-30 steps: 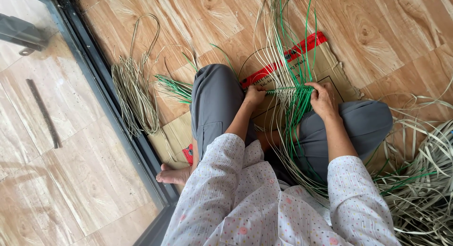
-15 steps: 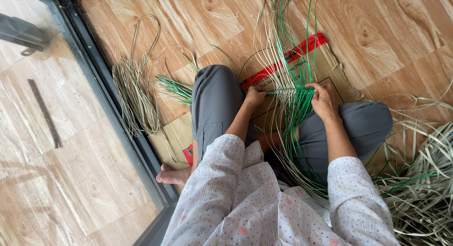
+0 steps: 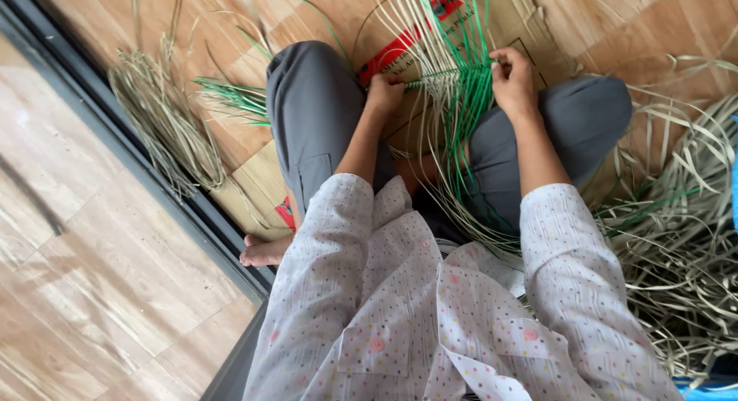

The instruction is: Hand-weaving a mat using green and natural plant fibers while sitting on the floor.

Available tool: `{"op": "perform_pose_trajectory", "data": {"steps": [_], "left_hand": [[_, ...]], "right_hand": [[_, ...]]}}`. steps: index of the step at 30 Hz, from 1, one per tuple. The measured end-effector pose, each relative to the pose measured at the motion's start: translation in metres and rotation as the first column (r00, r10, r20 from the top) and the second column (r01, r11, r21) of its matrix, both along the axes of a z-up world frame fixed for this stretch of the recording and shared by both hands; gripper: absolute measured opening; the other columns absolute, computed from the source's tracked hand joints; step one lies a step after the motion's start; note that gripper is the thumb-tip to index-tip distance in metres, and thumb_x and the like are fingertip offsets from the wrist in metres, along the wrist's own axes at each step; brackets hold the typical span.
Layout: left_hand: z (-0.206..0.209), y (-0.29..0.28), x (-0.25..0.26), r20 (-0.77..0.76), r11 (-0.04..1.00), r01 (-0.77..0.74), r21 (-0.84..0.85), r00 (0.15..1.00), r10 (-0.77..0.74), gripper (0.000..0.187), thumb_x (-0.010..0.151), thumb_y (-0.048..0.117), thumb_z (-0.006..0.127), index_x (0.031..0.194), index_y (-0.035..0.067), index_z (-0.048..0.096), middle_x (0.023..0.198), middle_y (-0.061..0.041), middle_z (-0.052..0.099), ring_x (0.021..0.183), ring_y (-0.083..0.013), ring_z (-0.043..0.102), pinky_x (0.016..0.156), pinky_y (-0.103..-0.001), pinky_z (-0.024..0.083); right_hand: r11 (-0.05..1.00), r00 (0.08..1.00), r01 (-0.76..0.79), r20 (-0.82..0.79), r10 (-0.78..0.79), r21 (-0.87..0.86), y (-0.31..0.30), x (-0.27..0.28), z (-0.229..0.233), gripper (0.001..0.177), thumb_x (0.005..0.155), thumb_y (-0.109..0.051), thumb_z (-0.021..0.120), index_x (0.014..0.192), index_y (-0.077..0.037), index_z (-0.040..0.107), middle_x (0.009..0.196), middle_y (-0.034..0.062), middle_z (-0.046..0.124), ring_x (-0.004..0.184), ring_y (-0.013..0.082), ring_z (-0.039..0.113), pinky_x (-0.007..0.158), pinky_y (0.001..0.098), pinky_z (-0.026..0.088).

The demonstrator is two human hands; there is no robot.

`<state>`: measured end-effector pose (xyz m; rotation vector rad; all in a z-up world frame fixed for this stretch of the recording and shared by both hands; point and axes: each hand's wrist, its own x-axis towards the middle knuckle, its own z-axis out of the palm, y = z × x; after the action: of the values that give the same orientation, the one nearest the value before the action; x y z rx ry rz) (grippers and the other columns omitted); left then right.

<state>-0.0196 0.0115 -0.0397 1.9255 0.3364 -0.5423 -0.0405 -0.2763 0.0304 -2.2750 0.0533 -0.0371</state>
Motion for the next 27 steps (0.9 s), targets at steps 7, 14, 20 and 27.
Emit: {"op": "perform_pose_trajectory", "data": {"steps": [7, 14, 20, 27], "left_hand": [[0.006, 0.002, -0.001, -0.141, 0.995, -0.092, -0.032, 0.986, 0.087, 0.024, 0.086, 0.013, 0.066, 0.105, 0.006, 0.08, 0.09, -0.007, 0.076, 0.079, -0.019, 0.065, 0.063, -0.037, 0.049], [0.012, 0.0, -0.001, -0.241, 0.984, -0.17, -0.061, 0.959, 0.151, 0.023, 0.089, 0.014, 0.066, 0.108, 0.009, 0.079, 0.112, -0.01, 0.076, 0.09, -0.021, 0.065, 0.069, -0.037, 0.052], [0.001, 0.001, -0.002, -0.224, 0.98, -0.182, -0.075, 0.961, 0.161, 0.021, 0.088, 0.014, 0.069, 0.105, 0.008, 0.079, 0.108, -0.01, 0.076, 0.096, -0.0228, 0.066, 0.075, -0.039, 0.053], [0.021, 0.003, -0.001, -0.216, 0.982, -0.174, -0.067, 0.964, 0.156, 0.019, 0.087, 0.014, 0.068, 0.102, 0.009, 0.079, 0.121, -0.014, 0.073, 0.113, -0.0289, 0.066, 0.084, -0.039, 0.055]], "right_hand": [[0.916, 0.938, 0.277, -0.29, -0.192, 0.29, -0.027, 0.021, -0.063, 0.017, 0.098, -0.011, 0.063, 0.107, -0.009, 0.077, 0.093, -0.002, 0.075, 0.067, 0.0032, 0.058, 0.059, 0.0197, 0.05], [0.661, 0.753, 0.571, -0.631, -0.185, 0.486, -0.009, 0.016, 0.017, 0.029, 0.091, 0.004, 0.051, 0.103, -0.007, 0.076, 0.1, 0.001, 0.074, 0.058, 0.0006, 0.05, 0.052, 0.0141, 0.045], [0.54, 0.725, 0.632, -0.67, -0.16, 0.555, -0.009, 0.015, 0.025, 0.024, 0.092, 0.005, 0.055, 0.103, -0.003, 0.075, 0.094, 0.0035, 0.073, 0.058, 0.0023, 0.051, 0.052, 0.0147, 0.045], [0.672, 0.739, 0.596, -0.627, -0.247, 0.439, -0.002, 0.015, 0.005, 0.005, 0.088, -0.014, 0.08, 0.091, -0.015, 0.077, 0.084, -0.0045, 0.072, 0.056, -0.0015, 0.052, 0.047, 0.0124, 0.044]]}}
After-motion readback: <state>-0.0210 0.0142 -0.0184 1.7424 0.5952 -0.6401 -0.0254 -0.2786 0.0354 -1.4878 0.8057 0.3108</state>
